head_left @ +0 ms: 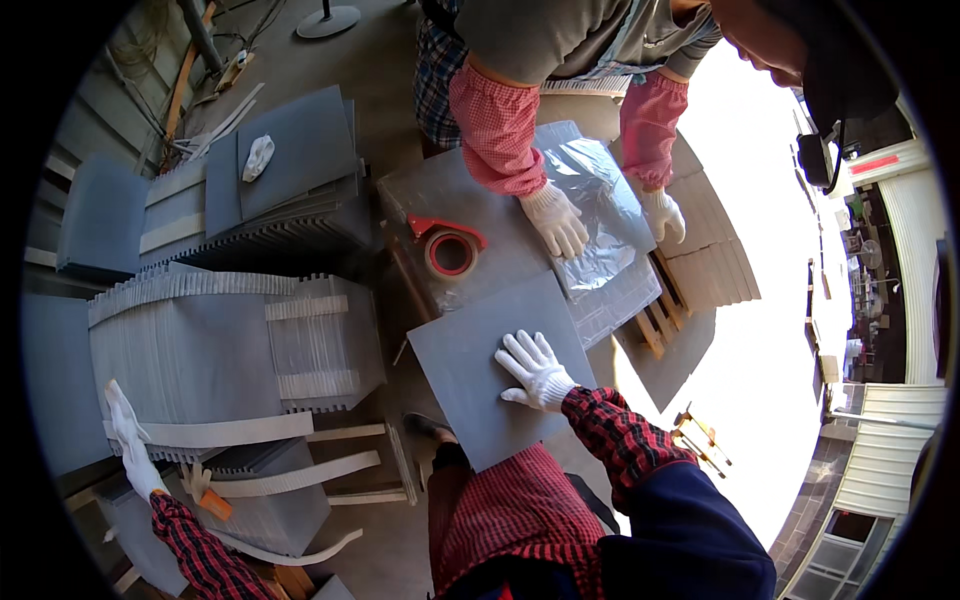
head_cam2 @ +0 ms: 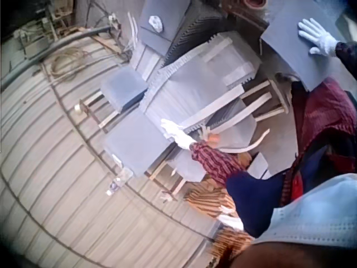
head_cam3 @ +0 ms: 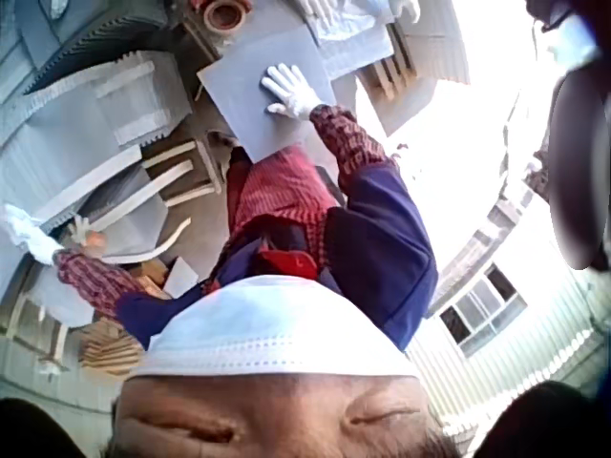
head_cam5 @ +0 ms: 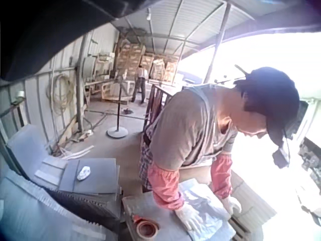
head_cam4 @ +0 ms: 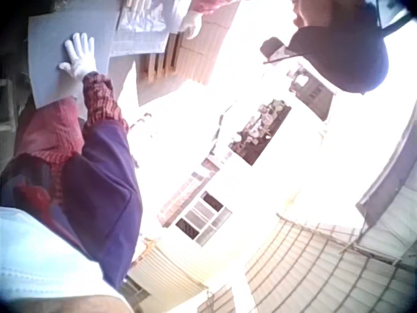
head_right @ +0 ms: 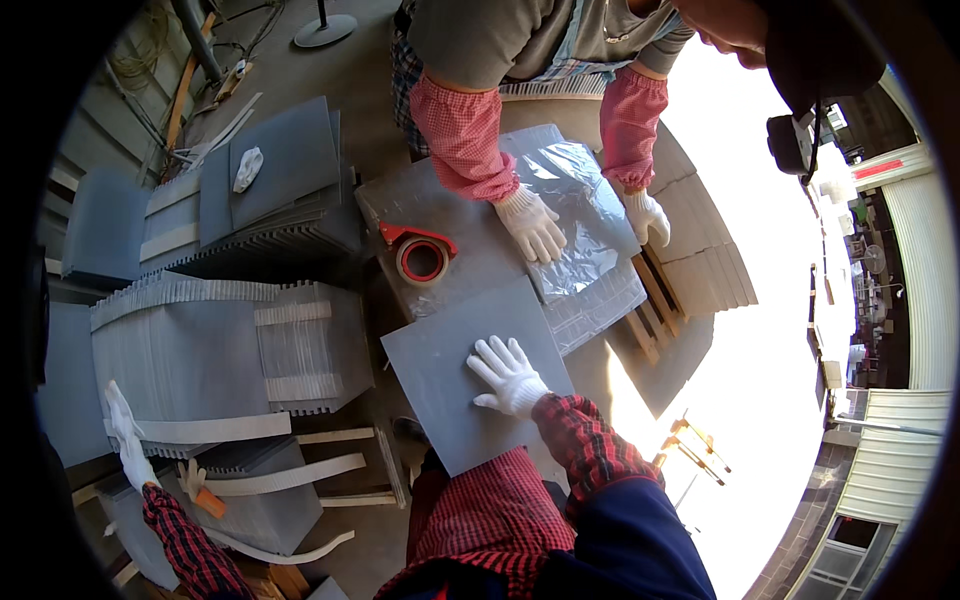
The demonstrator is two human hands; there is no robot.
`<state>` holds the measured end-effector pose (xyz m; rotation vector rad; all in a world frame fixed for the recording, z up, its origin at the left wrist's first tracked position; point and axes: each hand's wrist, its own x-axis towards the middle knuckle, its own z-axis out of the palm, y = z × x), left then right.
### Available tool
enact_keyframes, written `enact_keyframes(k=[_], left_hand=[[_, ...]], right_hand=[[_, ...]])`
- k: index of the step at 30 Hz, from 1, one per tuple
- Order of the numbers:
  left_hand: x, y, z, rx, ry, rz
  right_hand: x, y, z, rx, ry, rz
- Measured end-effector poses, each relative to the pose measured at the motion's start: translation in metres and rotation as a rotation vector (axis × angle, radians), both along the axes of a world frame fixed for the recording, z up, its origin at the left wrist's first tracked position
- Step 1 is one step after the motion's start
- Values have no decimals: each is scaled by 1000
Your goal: The person handles gray rectangular panels and cardboard pieces, aligning them and securing them with tape. They repeatedly pick up panels, position them against each other, and apply tape to join edges, working alongside another person in a warehouse-like area.
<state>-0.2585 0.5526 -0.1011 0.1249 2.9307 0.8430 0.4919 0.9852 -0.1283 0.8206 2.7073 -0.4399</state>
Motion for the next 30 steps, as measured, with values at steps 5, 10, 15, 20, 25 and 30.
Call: enact_keyframes(k=[5, 10, 15, 20, 25, 30], left_hand=[[32, 1, 26, -18, 159, 37], [210, 78, 89, 489, 181, 271], [463, 164, 53, 569, -211, -192], [618, 260, -14, 444, -142, -674], [651, 285, -11, -18, -24, -805], [624, 241, -25, 170, -141, -703]], right_hand=[[-3, -7, 0, 63, 100, -10], [2, -5, 1, 72, 207, -1], [6, -5, -8, 82, 268, -8], [10, -3, -9, 33, 310, -18], [17, 5, -19, -71, 399, -33], [21, 9, -16, -171, 535, -166]])
